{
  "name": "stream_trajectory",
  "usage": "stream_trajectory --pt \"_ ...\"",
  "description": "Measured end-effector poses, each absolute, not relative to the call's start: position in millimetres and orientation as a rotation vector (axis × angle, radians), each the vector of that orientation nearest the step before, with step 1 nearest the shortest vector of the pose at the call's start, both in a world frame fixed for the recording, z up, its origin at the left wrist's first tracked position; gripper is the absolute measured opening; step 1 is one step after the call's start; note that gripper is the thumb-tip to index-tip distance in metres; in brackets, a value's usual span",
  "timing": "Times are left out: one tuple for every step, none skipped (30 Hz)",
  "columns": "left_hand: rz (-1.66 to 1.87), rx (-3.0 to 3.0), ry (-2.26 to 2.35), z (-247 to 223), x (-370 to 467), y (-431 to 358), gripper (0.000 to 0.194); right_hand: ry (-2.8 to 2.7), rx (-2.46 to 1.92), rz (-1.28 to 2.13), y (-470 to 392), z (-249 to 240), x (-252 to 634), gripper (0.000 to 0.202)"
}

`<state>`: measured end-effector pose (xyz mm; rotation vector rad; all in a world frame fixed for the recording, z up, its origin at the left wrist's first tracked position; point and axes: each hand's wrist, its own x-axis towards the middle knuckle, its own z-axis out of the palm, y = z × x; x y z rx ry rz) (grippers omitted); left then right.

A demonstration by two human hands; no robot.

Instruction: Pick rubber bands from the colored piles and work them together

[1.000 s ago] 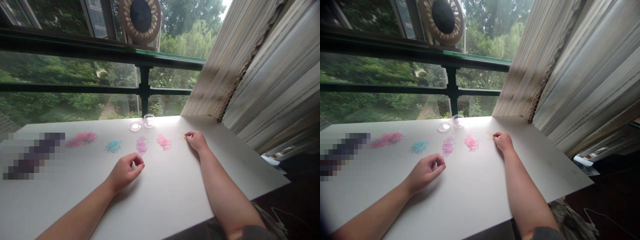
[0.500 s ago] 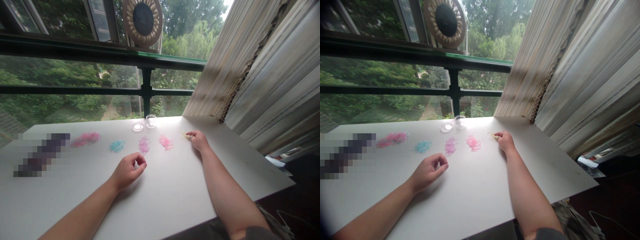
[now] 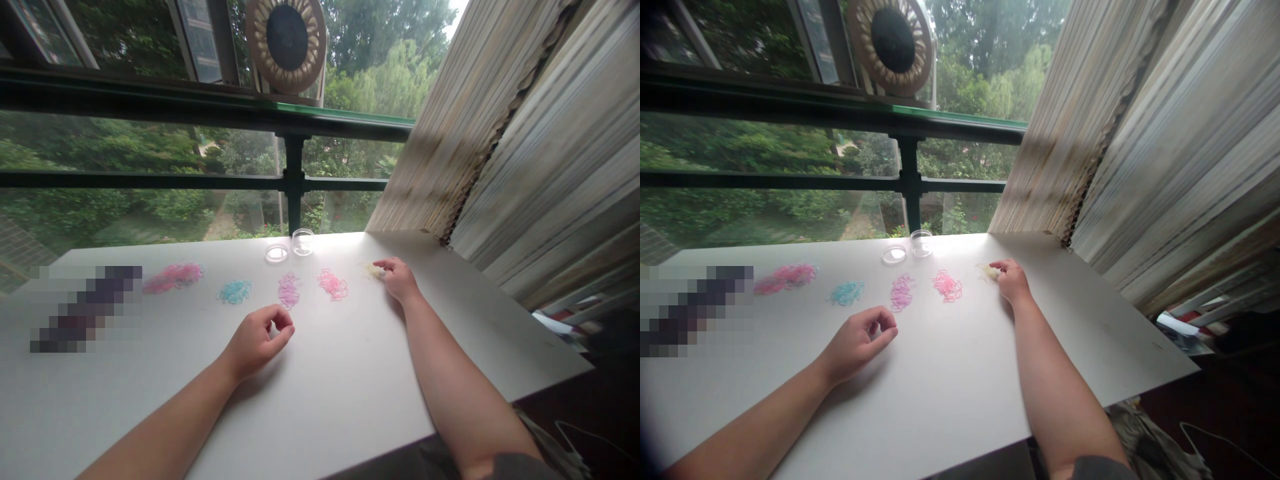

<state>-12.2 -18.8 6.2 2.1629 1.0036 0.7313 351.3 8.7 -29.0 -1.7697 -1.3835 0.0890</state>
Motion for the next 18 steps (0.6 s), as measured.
stream_trajectory --pt "0.732 2.161 1.004 6.2 -12.2 -19.0 0.012 -1.378 -1.758 0.091 8.6 -28.7 351.0 0.04" --pt "0.734 2.16 1.004 6.2 -12.2 -19.1 0.011 -1.372 -1.747 0.094 8.4 -28.2 350.7 0.039" --pt "0.736 2.159 1.004 6.2 -12.2 -19.2 0.011 -1.366 -1.735 0.097 8.2 -27.7 350.5 0.038" --pt "0.737 2.159 1.005 6.2 -12.2 -19.3 0.011 -1.359 -1.723 0.101 8.1 -27.1 350.1 0.037" --pt "0.737 2.159 1.005 6.2 -12.1 -19.3 0.011 -1.351 -1.709 0.104 8.1 -26.4 349.8 0.036" --pt "0.737 2.16 1.007 6.3 -12.1 -19.2 0.011 -1.342 -1.696 0.109 8.1 -25.8 349.5 0.035" --pt "0.735 2.16 1.008 6.3 -12.1 -19.0 0.011 -1.332 -1.683 0.114 8.2 -25.3 349.1 0.033" --pt "0.733 2.161 1.009 6.3 -12.0 -18.8 0.011 -1.321 -1.672 0.12 8.3 -25.0 348.8 0.033" --pt "0.731 2.162 1.008 6.3 -12.1 -18.6 0.011 -1.31 -1.662 0.127 8.5 -24.9 348.6 0.032" --pt "0.728 2.162 1.008 6.4 -12.1 -18.5 0.011 -1.298 -1.654 0.135 8.7 -25.0 348.4 0.031" --pt "0.726 2.163 1.007 6.4 -12.2 -18.4 0.011 -1.285 -1.648 0.143 9.0 -25.3 348.3 0.031" --pt "0.724 2.163 1.007 6.4 -12.3 -18.5 0.012 -1.271 -1.643 0.151 9.3 -25.7 348.3 0.032" --pt "0.722 2.162 1.006 6.5 -12.3 -18.5 0.012 -1.256 -1.639 0.159 9.7 -26.3 348.3 0.032" --pt "0.721 2.162 1.007 6.5 -12.3 -18.7 0.012 -1.241 -1.635 0.167 10.2 -26.8 348.5 0.033" --pt "0.722 2.161 1.007 6.6 -12.3 -18.9 0.013 -1.224 -1.631 0.176 10.7 -27.3 348.6 0.033" --pt "0.725 2.16 1.006 6.6 -12.3 -19.1 0.013 -1.208 -1.626 0.185 11.3 -27.6 348.8 0.033" --pt "0.729 2.16 1.006 6.7 -12.2 -19.2 0.013 -1.192 -1.621 0.194 11.8 -27.8 349.0 0.033" --pt "0.732 2.159 1.004 6.8 -12.1 -19.4 0.013 -1.176 -1.616 0.202 12.3 -27.8 349.2 0.033"
